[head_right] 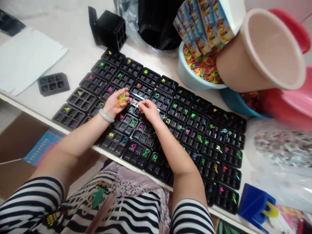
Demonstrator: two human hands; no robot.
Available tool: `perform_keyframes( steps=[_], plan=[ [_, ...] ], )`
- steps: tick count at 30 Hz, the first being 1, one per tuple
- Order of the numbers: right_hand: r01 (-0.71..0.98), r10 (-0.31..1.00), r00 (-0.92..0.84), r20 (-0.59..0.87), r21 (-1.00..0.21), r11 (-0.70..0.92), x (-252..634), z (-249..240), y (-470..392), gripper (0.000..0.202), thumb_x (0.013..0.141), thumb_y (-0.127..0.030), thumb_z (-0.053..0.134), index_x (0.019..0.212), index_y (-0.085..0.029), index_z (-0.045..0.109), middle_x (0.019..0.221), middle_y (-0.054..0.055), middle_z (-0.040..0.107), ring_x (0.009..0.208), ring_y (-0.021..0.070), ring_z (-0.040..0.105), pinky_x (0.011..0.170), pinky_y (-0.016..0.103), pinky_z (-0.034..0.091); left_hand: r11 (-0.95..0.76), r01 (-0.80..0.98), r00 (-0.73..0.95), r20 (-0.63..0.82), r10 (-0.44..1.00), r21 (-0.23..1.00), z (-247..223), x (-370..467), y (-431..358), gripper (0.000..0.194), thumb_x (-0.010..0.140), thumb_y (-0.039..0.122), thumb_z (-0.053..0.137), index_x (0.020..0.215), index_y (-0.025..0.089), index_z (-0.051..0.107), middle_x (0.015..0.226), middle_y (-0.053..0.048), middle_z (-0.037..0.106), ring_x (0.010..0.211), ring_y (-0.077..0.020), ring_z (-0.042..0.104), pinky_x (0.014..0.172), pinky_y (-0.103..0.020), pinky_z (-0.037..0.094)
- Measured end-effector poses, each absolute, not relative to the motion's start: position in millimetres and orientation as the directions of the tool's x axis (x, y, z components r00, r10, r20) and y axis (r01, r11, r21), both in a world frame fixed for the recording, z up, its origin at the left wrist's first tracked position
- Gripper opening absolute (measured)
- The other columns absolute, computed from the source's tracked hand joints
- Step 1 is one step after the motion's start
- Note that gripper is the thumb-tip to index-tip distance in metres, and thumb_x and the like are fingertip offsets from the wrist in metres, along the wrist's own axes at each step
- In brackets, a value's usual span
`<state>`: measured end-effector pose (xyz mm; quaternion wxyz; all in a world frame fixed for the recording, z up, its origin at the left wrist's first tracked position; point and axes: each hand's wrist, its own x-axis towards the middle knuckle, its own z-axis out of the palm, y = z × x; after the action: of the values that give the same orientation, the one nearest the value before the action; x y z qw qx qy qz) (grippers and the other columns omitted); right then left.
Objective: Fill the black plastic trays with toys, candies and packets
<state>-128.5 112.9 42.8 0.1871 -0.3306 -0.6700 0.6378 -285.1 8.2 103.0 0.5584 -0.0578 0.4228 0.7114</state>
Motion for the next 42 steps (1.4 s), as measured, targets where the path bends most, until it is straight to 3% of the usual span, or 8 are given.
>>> perform_keyframes(
  steps=[4,8,10,16,24,31,36,42],
  plan=[
    [0.350,0.797,-0.595,0.098,-0.862,0.367,-128,45,170,0.015,0.087,-0.037,0.069,0.085,-0.022,0.066,0.085,0.001,0.069,0.079,0.0179,0.063,0.084,0.038,0.053,0.024,-0.811,-0.352,-0.520,0.778,0.585,102,-289,21,0.011,0.100,0.015,0.057,0.089,0.015,0.059,0.063,0.004,0.059,0.044,-0.0043,0.055,0.032,-0.011,0.024],
    [0.517,0.779,-0.612,0.136,-0.677,0.524,-138,41,208,0.005,0.085,-0.026,0.070,0.082,-0.022,0.069,0.090,0.005,0.067,0.085,0.0224,0.063,0.089,0.042,0.052,0.078,-0.747,-0.355,-0.495,0.793,0.661,101,-286,32,0.010,0.100,0.014,0.053,0.091,0.015,0.059,0.065,0.002,0.061,0.045,-0.0058,0.057,0.032,-0.012,0.024],
    [0.505,0.754,-0.643,0.135,-0.665,0.550,-142,39,211,0.005,0.084,-0.027,0.072,0.085,-0.022,0.072,0.092,0.006,0.067,0.085,0.0228,0.063,0.089,0.043,0.053,0.112,-0.715,-0.348,-0.491,0.799,0.690,99,-285,36,0.010,0.101,0.016,0.053,0.093,0.014,0.060,0.067,0.001,0.062,0.044,-0.0057,0.056,0.032,-0.013,0.025],
    [0.229,0.614,-0.771,0.169,-0.827,0.514,-154,58,178,0.025,0.088,-0.042,0.074,0.106,-0.026,0.078,0.098,0.004,0.070,0.089,0.0210,0.064,0.091,0.041,0.054,0.224,-0.671,-0.227,-0.483,0.846,0.707,95,-283,44,0.018,0.103,0.024,0.055,0.094,0.011,0.064,0.066,-0.001,0.064,0.041,-0.0075,0.056,0.031,-0.015,0.025],
    [0.200,0.546,-0.828,0.127,-0.843,0.499,-166,61,176,0.010,0.083,-0.029,0.074,0.092,-0.026,0.079,0.101,0.004,0.066,0.087,0.0198,0.065,0.088,0.040,0.056,0.296,-0.709,-0.154,-0.551,0.820,0.640,94,-282,53,0.030,0.107,0.027,0.047,0.088,0.012,0.064,0.064,-0.004,0.065,0.039,-0.0086,0.056,0.029,-0.015,0.024],
    [0.150,0.419,-0.890,0.178,-0.755,0.639,-165,70,186,0.010,0.089,-0.020,0.066,0.082,-0.024,0.071,0.094,0.004,0.067,0.094,0.0223,0.062,0.093,0.040,0.051,0.344,-0.701,-0.073,-0.542,0.837,0.625,87,-292,57,0.036,0.109,0.035,0.043,0.088,0.013,0.064,0.065,-0.007,0.069,0.038,-0.0098,0.055,0.029,-0.016,0.025],
    [0.242,0.520,-0.830,0.201,-0.710,0.661,-161,67,213,0.008,0.091,-0.021,0.063,0.087,-0.024,0.070,0.094,0.004,0.070,0.091,0.0229,0.062,0.090,0.040,0.050,0.300,-0.674,-0.155,-0.526,0.836,0.675,91,-304,57,0.018,0.102,0.017,0.054,0.094,0.010,0.068,0.067,-0.005,0.068,0.041,-0.0073,0.055,0.031,-0.014,0.026],
    [0.526,0.750,-0.629,0.206,-0.597,0.606,-173,50,278,0.014,0.085,-0.013,0.063,0.076,-0.024,0.065,0.090,0.008,0.067,0.093,0.0274,0.060,0.093,0.048,0.048,0.263,-0.602,-0.224,-0.476,0.851,0.754,99,-310,56,0.020,0.095,0.003,0.047,0.104,0.012,0.063,0.071,-0.005,0.070,0.042,-0.0084,0.055,0.032,-0.015,0.026]
  ],
)
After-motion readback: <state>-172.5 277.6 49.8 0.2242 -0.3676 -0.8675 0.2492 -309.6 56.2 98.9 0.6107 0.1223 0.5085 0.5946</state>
